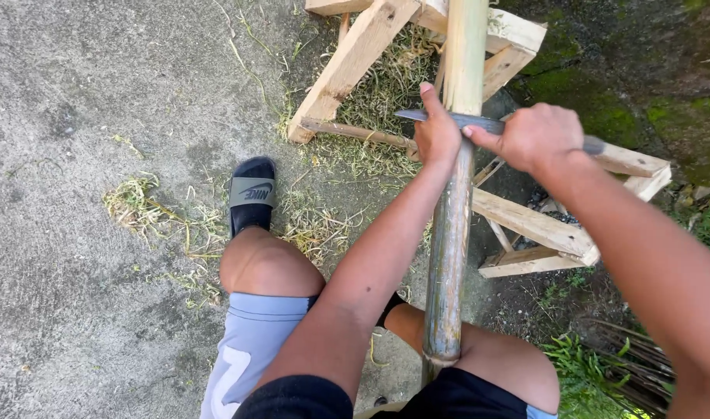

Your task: Scraping the outer green layer off a bamboo pole using a knife.

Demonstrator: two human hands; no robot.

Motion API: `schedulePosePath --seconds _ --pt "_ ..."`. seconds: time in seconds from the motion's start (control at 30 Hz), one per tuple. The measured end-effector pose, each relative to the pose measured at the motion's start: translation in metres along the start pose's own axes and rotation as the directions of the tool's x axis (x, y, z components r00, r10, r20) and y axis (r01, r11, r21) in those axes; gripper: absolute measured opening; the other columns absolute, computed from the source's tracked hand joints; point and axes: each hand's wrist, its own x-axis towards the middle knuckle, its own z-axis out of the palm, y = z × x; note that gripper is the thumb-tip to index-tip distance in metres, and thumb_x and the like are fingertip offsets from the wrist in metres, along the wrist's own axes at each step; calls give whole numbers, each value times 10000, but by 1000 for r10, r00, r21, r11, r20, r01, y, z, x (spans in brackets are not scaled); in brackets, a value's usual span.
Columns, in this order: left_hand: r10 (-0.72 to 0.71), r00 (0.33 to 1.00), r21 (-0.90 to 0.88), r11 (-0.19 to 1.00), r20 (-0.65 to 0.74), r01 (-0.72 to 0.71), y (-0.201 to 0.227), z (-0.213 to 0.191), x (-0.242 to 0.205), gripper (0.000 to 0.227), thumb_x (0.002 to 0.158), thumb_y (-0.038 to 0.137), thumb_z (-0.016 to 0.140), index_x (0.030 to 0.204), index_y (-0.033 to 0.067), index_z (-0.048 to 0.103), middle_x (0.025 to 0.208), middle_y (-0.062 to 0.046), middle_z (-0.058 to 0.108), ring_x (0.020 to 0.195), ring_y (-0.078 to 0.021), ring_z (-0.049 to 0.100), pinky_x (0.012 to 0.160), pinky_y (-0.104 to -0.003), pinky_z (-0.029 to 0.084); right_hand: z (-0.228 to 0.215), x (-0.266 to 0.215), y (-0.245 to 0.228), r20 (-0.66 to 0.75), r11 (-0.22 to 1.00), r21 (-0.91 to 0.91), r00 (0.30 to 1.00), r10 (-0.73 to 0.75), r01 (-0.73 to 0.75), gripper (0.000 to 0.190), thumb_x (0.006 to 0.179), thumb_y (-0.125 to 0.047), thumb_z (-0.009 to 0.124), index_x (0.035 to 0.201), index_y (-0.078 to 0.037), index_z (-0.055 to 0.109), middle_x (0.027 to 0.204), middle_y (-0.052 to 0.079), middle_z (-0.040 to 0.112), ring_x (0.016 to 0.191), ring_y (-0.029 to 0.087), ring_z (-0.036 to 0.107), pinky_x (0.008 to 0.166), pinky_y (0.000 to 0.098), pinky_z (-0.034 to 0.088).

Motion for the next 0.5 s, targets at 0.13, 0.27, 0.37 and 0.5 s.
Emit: schedulePosePath --seconds 0.13,0.27,0.37,0.5 --pt "-4 1000 9 1000 21 4 -1 -2 1 1172 892 864 151 1153 -114 743 1162 -341 717 1163 -459 653 1042 -477 438 46 16 -13 -210 998 67 978 11 3 950 922 -923 335 838 -112 822 795 143 739 837 299 742 704 444 569" --pt "100 988 -3 995 119 -100 5 -12 -18 1110 861 847 84 1144 -5 737 1051 -260 735 1041 -394 694 924 -495 497 77 28 -35 -277 821 569 928 250 -52 876 951 -867 384 700 -86 689 652 113 612 597 281 602 550 466 476" --pt "172 972 -71 984 159 -163 -17 -10 -4 1034 887 821 89 1113 53 744 974 -199 751 943 -315 723 829 -462 536 109 43 -29 42 188 975 926 375 -121 844 948 -881 379 634 -117 555 595 33 507 476 208 479 475 439 391" --pt "246 898 -390 916 365 -92 -56 -3 28 797 995 717 372 1079 23 753 893 -175 725 804 -288 700 686 -386 569 134 37 -6 179 -345 936 944 277 -76 779 935 -907 356 693 -168 407 580 -3 373 479 194 347 475 427 302"
